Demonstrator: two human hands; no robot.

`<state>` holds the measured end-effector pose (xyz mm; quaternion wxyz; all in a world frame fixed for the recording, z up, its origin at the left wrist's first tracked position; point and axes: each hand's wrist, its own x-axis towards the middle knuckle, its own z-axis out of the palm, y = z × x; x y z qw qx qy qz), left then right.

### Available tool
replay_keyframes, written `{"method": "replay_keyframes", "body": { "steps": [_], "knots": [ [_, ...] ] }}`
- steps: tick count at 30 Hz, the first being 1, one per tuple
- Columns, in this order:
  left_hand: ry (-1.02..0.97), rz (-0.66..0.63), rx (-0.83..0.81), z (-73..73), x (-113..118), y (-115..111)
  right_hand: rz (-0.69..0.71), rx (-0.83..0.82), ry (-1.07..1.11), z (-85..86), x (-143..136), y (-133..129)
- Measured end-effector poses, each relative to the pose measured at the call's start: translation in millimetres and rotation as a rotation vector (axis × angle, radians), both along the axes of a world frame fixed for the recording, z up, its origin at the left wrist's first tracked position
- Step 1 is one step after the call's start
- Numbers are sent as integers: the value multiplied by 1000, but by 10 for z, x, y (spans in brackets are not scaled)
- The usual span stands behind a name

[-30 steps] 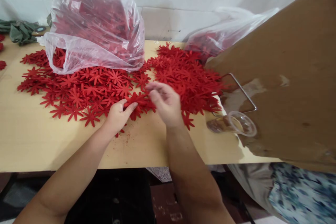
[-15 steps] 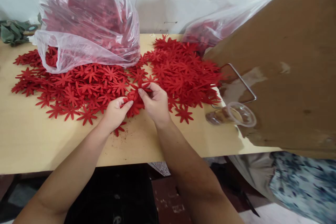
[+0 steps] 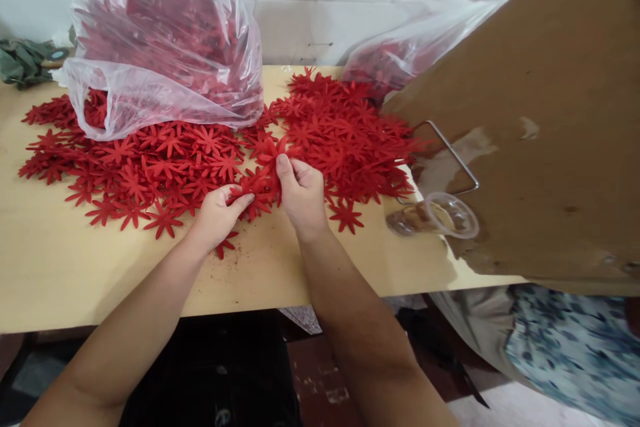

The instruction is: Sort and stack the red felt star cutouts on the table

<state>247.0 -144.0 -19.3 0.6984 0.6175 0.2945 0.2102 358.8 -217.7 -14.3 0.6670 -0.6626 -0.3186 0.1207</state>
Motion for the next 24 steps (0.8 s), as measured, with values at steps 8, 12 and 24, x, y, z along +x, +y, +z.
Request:
{"method": "replay_keyframes", "body": {
  "steps": [8, 12, 24],
  "knots": [
    [40, -16, 31, 35, -25, -20, 104, 191, 165, -25, 7, 44],
    [-39, 24, 21, 41, -24, -24, 126, 114, 128, -59, 26, 32],
    [15, 55, 8, 43, -34, 11, 111, 135, 189, -39, 30, 44]
  ]
}}
